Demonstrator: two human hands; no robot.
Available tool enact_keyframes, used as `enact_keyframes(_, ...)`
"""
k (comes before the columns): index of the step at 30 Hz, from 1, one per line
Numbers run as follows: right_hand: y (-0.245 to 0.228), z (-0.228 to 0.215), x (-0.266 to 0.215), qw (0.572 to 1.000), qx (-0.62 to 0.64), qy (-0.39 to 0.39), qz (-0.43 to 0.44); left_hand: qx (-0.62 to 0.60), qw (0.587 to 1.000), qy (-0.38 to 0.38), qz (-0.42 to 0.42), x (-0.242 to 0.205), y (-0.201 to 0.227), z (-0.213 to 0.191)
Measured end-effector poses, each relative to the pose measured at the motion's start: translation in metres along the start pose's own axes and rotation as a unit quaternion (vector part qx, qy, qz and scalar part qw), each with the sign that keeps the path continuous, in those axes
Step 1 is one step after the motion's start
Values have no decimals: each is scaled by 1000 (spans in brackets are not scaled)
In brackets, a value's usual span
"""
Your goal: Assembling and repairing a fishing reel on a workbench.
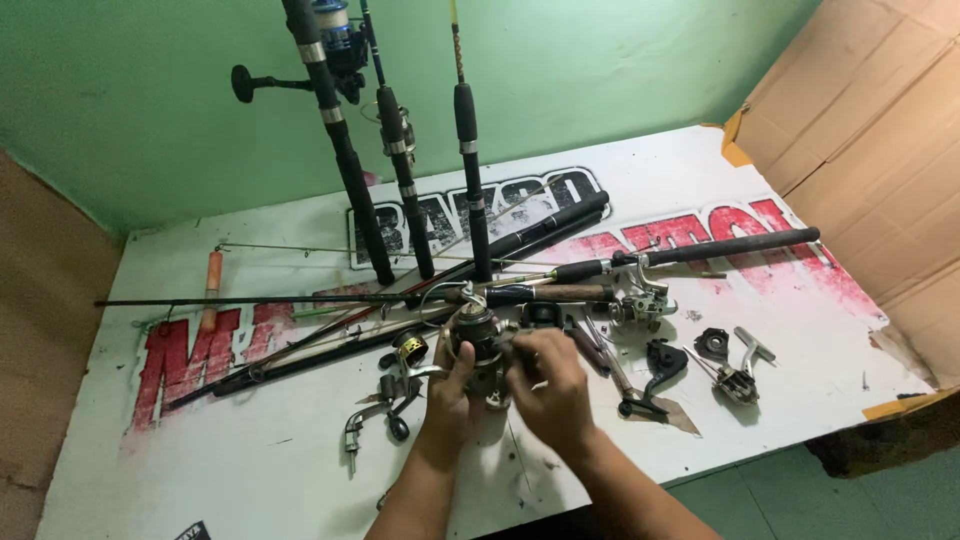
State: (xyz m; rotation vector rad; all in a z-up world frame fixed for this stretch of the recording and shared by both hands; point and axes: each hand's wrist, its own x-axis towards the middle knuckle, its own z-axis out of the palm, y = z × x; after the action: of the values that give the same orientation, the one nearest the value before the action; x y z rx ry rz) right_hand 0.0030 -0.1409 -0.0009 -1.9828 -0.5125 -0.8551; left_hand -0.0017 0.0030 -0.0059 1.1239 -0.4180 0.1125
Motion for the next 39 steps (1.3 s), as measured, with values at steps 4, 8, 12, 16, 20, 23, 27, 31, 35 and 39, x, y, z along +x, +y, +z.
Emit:
enact_keyframes(4, -17, -6, -4, 999, -25, -37, 1, -110, 987, 75, -90, -3, -8, -4)
enact_keyframes(8, -7, -6, 5, 999, -13, -25, 17, -12, 995, 61, -84, -2, 1, 0)
enact_keyframes(12, -13, -1, -8, 998, -13, -53, 9, -102, 981, 84, -145, -3, -8, -1)
enact_keyframes(16, 16, 3, -13, 999, 17, -36, -1, -80, 987, 66, -120, -4, -18, -3)
enact_keyframes(20, 38, 10, -19, 999, 8, 14, 50, -48, 989, 108, -90, -4, -25, 5)
enact_keyframes(23, -4, -1, -8, 999, 13, -37, 31, -51, 987, 108, -112, -4, -18, 0)
enact_keyframes(27, 2, 5, -5, 994, 84, -69, 12, -54, 985, 113, -120, -2, -9, -3)
enact_keyframes(31, -12, -7, 13, 997, 34, -40, 57, -95, 985, 96, -110, -3, -9, 0)
enact_keyframes(35, -16, 0, 6, 998, 7, -61, -24, -98, 976, 119, -152, 0, -6, -1)
enact_keyframes(39, 4, 4, 5, 997, 23, -66, 15, -163, 962, 148, -160, -2, -4, 1)
